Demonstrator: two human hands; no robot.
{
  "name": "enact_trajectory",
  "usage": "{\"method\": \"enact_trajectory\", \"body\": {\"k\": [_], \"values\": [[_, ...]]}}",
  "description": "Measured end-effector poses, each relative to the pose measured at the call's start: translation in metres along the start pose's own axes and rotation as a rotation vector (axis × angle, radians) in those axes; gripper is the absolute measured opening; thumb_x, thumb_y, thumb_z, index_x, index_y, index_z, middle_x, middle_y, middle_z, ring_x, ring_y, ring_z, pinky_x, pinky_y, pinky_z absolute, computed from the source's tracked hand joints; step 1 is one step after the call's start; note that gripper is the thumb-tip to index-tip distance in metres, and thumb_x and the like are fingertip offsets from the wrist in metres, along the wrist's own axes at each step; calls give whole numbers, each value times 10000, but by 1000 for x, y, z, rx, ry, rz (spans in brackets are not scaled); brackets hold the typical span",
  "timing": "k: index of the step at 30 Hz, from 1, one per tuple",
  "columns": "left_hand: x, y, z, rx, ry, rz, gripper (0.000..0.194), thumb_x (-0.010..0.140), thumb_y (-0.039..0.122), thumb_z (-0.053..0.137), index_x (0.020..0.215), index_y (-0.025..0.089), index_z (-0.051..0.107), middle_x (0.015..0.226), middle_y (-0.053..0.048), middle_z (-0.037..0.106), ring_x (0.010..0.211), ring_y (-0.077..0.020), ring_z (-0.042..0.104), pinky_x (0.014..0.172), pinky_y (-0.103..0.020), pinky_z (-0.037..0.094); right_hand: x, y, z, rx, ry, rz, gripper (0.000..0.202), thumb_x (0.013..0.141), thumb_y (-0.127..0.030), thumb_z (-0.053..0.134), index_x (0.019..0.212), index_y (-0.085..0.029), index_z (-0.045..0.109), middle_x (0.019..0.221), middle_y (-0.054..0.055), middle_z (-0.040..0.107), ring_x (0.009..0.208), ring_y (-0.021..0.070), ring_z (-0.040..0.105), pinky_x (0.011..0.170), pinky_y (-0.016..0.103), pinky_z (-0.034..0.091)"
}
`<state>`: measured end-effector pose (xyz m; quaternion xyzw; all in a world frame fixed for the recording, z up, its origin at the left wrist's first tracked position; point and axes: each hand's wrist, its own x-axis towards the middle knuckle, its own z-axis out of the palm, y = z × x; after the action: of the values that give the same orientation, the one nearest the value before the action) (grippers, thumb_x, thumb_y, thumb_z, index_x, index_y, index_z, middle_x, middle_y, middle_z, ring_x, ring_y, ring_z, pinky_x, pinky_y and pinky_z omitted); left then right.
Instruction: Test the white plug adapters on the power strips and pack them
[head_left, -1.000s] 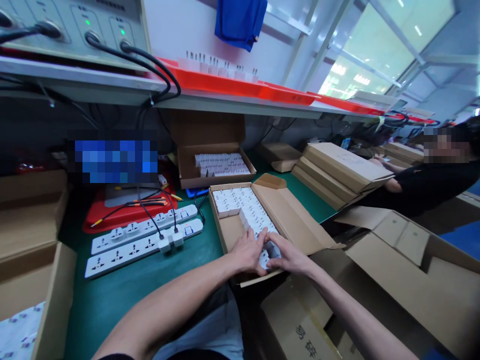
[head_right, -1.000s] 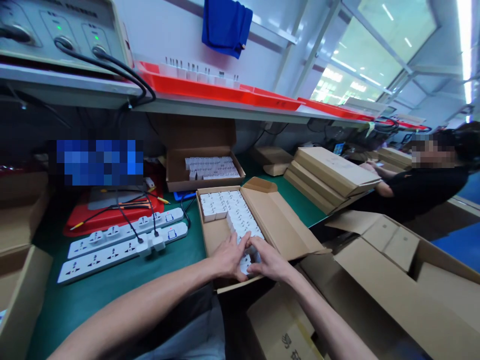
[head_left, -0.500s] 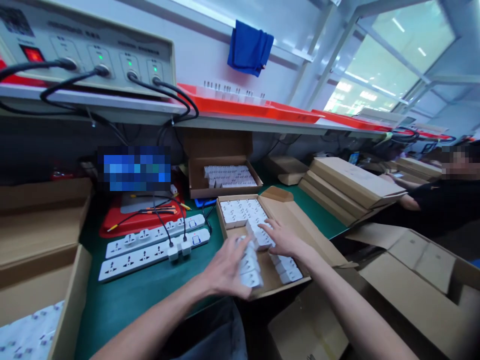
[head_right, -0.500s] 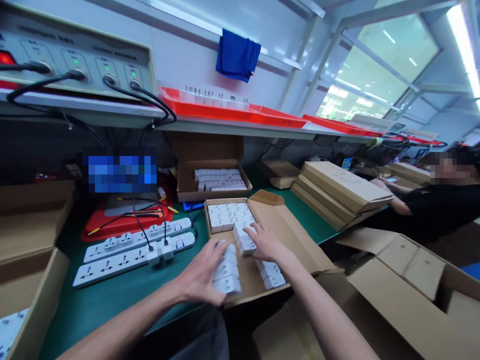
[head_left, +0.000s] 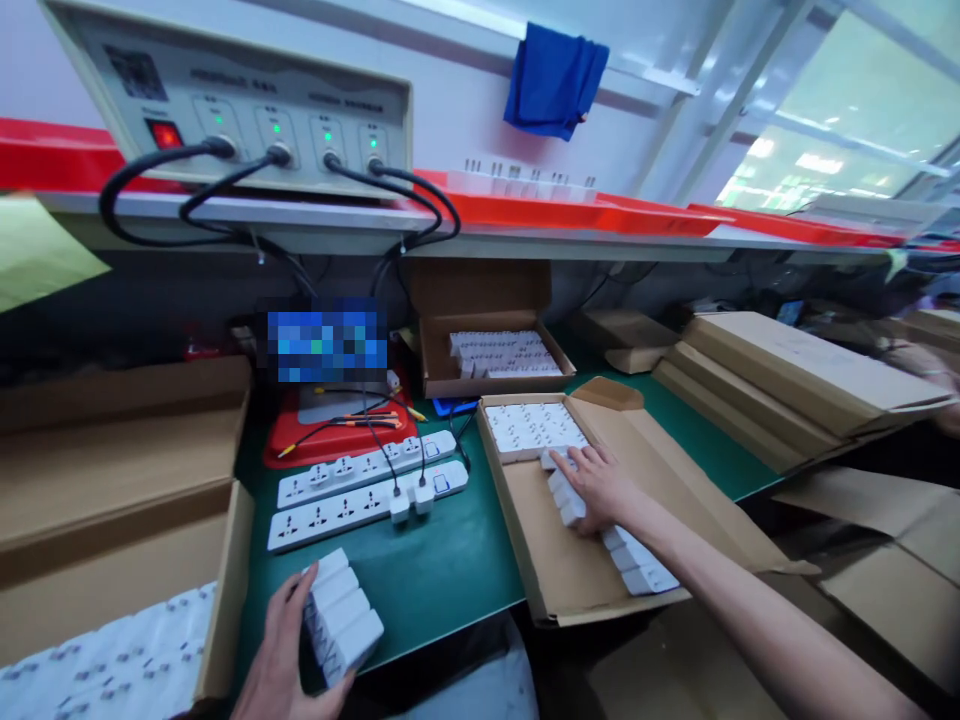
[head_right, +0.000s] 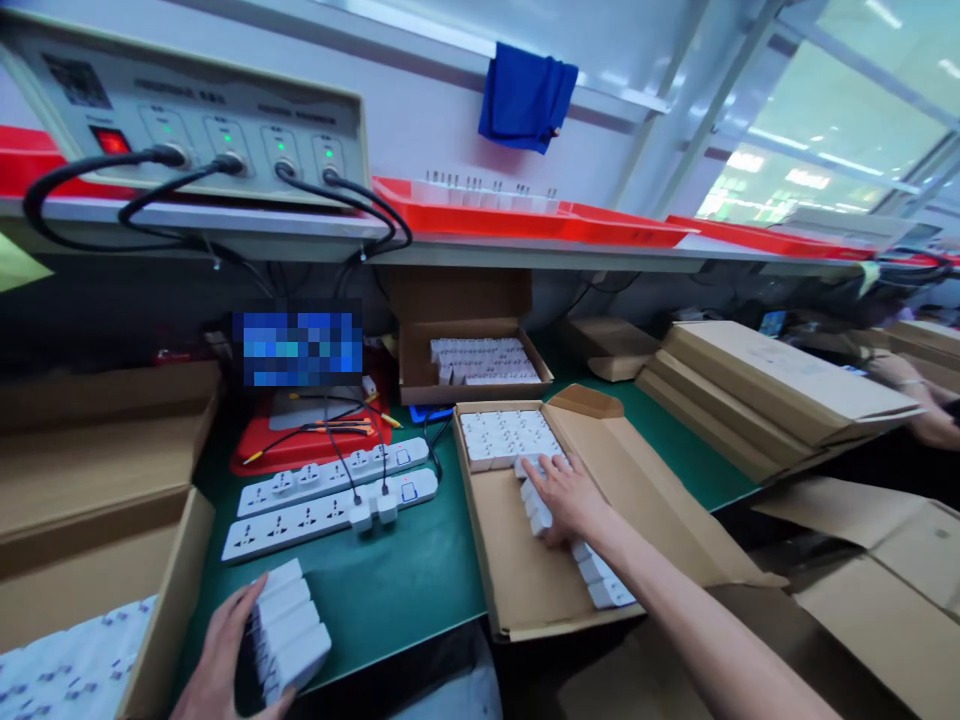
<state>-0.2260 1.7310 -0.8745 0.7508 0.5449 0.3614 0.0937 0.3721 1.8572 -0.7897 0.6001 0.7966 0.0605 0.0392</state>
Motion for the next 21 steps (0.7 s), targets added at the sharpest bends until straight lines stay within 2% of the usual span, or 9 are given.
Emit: {"method": "enact_trajectory", "body": {"k": [3,7,11,13,17,21], "values": [[-11,3,-3,32,-44,-10,1117,846,361,790,1825,265,259,1697,-213,487,1527,-446,616,1206,-571,615,-3,5,-2,-2,-31,-7,1404,408,-344,1031,1698,-217,490,1665,268,540,1549,576,455,1316,724,330],[-19,12,-12,66,-134,1,1151,854,298,795,1844,286,209,1820,-241,339,1673,-505,440,1274,-635,541,-1,16,-5,-16,-102,-110,1283,511,-330,979,1685,-132,501,1684,298,504,1596,541,429,1339,635,364],[-15,24,-13,69,-134,29,1272,799,271,836,1857,311,131,1890,-249,226,1708,-536,365,1275,-687,522,4,24,-4,-54,-127,-153,1197,552,-296,903,1679,-171,518,1686,286,488,1564,526,481,1304,620,408],[-10,28,-8,77,-138,61,1285,779,293,858,1855,311,155,1893,-249,237,1695,-551,378,1267,-711,522,6,24,-2,-92,-117,-154,1145,554,-280,874,1653,-201,562,1661,285,508,1527,544,507,1256,644,440],[2,29,3,96,-136,90,1190,774,363,881,1819,291,317,1832,-259,367,1628,-552,467,1232,-711,554,6,23,6,-149,-83,-159,1047,566,-248,800,1600,-262,634,1593,261,568,1471,545,547,1209,677,464],[11,30,10,92,-158,45,1151,746,398,901,1782,289,411,1792,-251,419,1598,-554,471,1225,-715,547,-5,26,-1,-123,52,-178,1092,583,-226,777,1650,-319,564,1607,252,555,1520,566,510,1229,714,430]]}}
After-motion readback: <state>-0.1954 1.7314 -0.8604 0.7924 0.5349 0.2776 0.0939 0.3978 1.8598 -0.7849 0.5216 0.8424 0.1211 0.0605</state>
